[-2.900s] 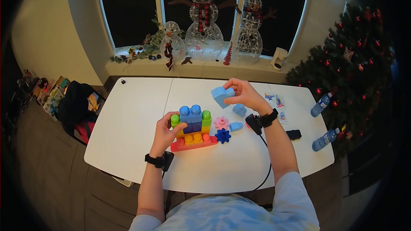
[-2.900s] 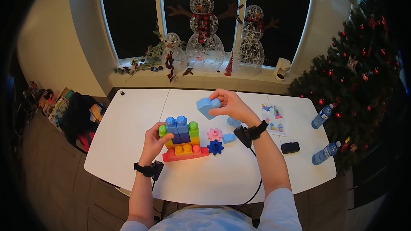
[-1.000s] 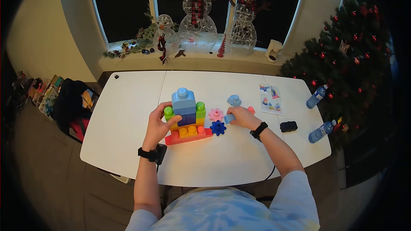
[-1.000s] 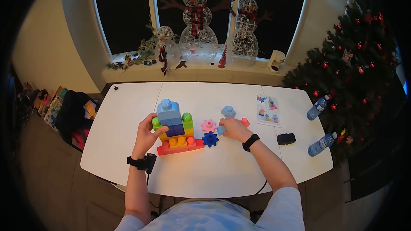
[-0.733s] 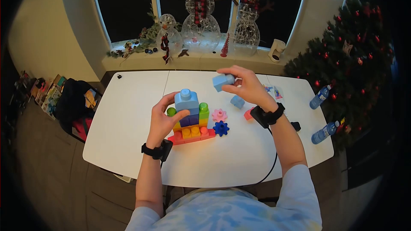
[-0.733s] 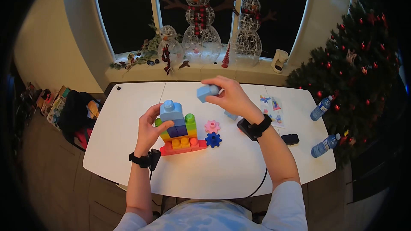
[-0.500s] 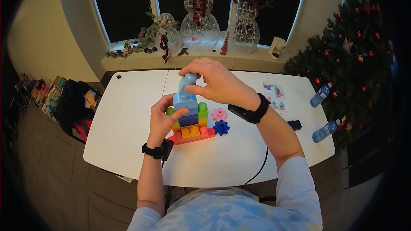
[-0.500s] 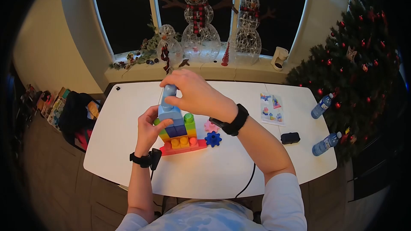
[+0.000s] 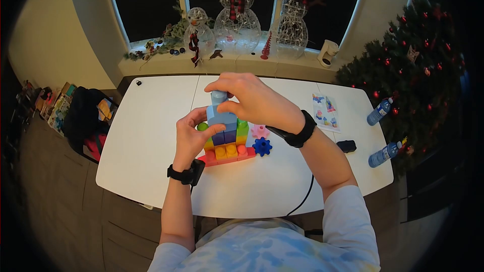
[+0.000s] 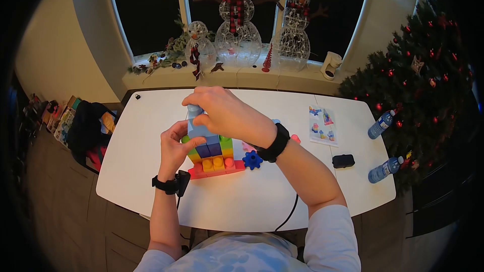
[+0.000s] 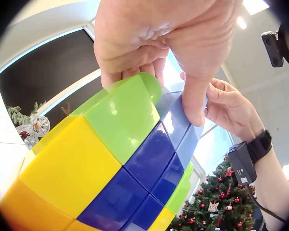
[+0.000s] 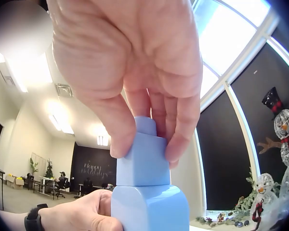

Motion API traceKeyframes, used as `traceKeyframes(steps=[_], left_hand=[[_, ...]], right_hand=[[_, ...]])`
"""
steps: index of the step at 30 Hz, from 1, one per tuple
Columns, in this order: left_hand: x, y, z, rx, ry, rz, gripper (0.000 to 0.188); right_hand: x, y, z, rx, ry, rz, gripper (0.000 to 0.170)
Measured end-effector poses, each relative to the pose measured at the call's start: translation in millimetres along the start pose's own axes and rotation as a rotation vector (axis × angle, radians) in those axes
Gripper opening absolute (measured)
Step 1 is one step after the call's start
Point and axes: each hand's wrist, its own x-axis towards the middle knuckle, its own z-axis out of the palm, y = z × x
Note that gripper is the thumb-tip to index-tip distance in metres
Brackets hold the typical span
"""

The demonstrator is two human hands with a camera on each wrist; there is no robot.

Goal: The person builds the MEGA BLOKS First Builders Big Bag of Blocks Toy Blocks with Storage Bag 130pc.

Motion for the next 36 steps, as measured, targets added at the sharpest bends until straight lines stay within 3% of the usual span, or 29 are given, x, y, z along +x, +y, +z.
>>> traceKeyframes(steps=[9,12,14,18,20,24,26,28,31,36], left_hand=[[0.4,-0.5,0.6,-0.003,0.006,0.024,0.048],[-0.6,1.7,1.5,-0.005,0.009,0.028,0.048],[-0.9,1.3,2.1,-0.005,0.005,0.03,0.049],[-4.4,-4.8,0.9,-0.022,0.016,0.082,0.062],[-7.5,-11.6,-2.3,-0.021,0.042,0.132,0.067],[-12.5,-24.5,-14.7,0.088,-0.058,0.05,0.069],[-12.7,-28.8,-17.0,0.172,-0.116,0.014,0.065],[-11.7,-34.0,-17.4,0.213,-0.107,-0.081,0.051],[-10.2,-31.2,-23.8,0.208,-0.065,-0.072,0.04],[8.1,-36.9,-43.2,0.269,0.035,-0.076,0.037]], right_hand=[[-3.8,2.1,7.1,0.002,0.056,-0.021,0.04],[-5.5,-1.0,6.7,-0.014,0.066,-0.023,0.046],[-6.7,-5.4,2.7,-0.023,-0.019,0.079,0.054],[-22.7,19.4,-13.5,-0.013,0.119,0.019,0.062],[-35.5,36.7,-36.9,0.017,0.252,0.174,0.066],[-79.3,91.8,-57.7,0.17,0.276,0.375,0.063],[-103.8,108.8,-58.2,-0.048,0.028,0.53,0.057],[-127.0,122.5,-51.0,-0.043,-0.043,0.538,0.059],[-150.5,139.9,-26.1,-0.037,-0.166,0.567,0.061],[-166.0,137.3,20.6,-0.066,-0.294,0.562,0.062]])
